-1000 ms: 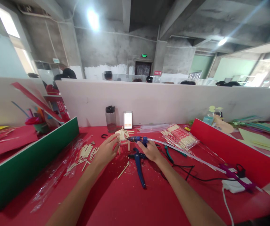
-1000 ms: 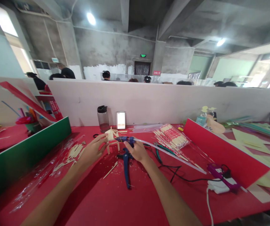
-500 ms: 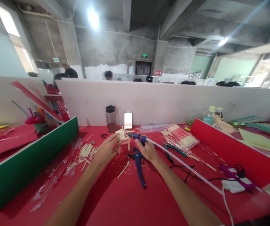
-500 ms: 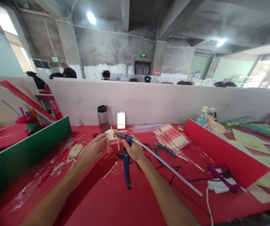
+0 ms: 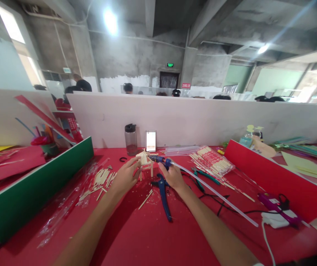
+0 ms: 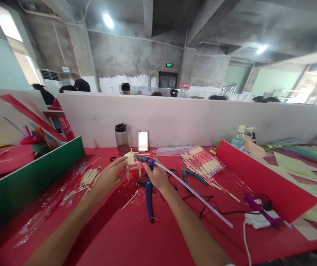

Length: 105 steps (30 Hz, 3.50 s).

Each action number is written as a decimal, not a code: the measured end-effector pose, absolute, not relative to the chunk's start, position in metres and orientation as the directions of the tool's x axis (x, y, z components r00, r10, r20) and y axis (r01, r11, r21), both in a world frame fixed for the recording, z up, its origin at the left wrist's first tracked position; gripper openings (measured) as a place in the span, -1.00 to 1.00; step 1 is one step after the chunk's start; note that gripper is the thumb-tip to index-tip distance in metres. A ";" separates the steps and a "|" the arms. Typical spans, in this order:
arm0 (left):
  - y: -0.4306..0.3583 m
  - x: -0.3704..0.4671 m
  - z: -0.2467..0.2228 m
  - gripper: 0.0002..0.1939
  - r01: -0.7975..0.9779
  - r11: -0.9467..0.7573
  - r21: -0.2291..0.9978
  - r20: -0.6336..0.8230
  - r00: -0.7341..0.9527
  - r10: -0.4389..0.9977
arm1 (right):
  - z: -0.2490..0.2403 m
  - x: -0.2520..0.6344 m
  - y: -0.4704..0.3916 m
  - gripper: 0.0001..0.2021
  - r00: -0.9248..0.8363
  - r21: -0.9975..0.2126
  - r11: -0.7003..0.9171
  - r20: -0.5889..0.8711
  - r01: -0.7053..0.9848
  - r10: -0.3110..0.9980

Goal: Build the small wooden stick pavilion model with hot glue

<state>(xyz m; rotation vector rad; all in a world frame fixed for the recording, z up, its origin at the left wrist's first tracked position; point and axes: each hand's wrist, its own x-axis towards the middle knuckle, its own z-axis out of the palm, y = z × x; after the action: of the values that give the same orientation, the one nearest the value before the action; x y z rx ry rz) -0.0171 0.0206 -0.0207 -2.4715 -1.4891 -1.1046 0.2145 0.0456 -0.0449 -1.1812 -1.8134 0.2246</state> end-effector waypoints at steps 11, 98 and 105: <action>0.019 -0.017 -0.020 -0.68 0.788 -0.532 0.309 0.586 0.283 0.759 | -0.046 0.215 0.044 -0.56 -0.114 -0.545 0.521 0.611 0.657 0.783; 0.030 -0.032 -0.025 -0.73 0.792 -0.535 0.295 0.600 0.283 0.748 | -0.047 0.294 0.126 -0.60 -0.085 -0.394 0.131 0.132 0.910 0.988; 0.027 -0.028 -0.024 -0.72 0.799 -0.554 0.233 0.656 0.291 0.696 | -0.061 0.283 0.147 -0.54 -0.060 -0.294 0.050 -0.023 0.954 0.998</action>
<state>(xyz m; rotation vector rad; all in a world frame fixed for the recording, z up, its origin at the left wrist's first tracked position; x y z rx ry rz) -0.0279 0.0270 -0.0238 -2.4085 -1.4051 -1.1106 0.2827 0.1470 -0.0613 -2.0153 -2.1319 0.3449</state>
